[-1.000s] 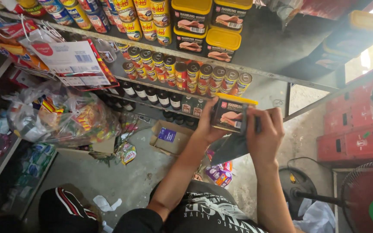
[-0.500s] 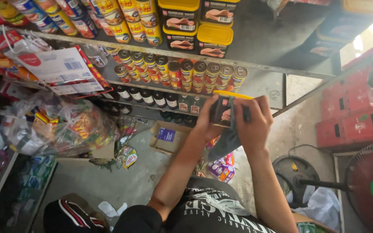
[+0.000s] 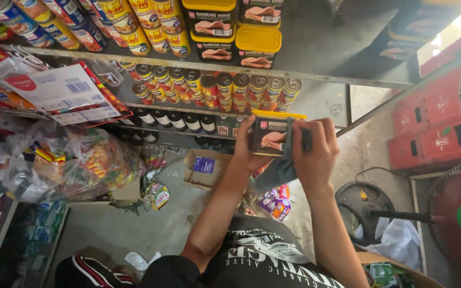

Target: The person is wiping dust off various canned meat products on a grocery store shelf using a cleaning cloth.

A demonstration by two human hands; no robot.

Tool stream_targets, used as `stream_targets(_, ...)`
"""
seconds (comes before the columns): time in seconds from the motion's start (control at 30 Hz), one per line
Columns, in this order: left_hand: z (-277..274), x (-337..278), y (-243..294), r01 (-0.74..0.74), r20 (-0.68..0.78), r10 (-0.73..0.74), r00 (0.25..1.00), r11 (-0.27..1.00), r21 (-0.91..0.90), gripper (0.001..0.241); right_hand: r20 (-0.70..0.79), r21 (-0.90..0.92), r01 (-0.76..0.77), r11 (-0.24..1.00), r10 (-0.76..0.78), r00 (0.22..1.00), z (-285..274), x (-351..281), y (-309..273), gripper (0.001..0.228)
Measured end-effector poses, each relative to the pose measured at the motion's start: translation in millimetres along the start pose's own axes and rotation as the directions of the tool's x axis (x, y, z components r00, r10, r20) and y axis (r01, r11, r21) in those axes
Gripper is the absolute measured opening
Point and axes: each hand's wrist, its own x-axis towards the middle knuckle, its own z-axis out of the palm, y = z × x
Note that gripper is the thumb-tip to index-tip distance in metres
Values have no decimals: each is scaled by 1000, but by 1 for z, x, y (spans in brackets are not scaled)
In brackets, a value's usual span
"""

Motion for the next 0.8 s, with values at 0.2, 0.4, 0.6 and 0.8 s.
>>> stream_targets(0.2,-4,-8,-4,-147,-102,169,980,970,193,75,75,-12,138,990,-136,988,24,-18,-33,14)
stream_targets(0.4,-18,-13,7,-26,170,17,985,998,56,90,124,86,148,985,-158,980,8,-30,-20,18)
stream_targets(0.6,-8,-12,9,-75,4,75,997,996,42,67,14,156,-81,984,80,997,-2,-18,-3,11)
stream_targets(0.8,3,-12,13,2,-44,-4,999,999,-41,63,12,139,-121,983,120,993,4,-14,12,7)
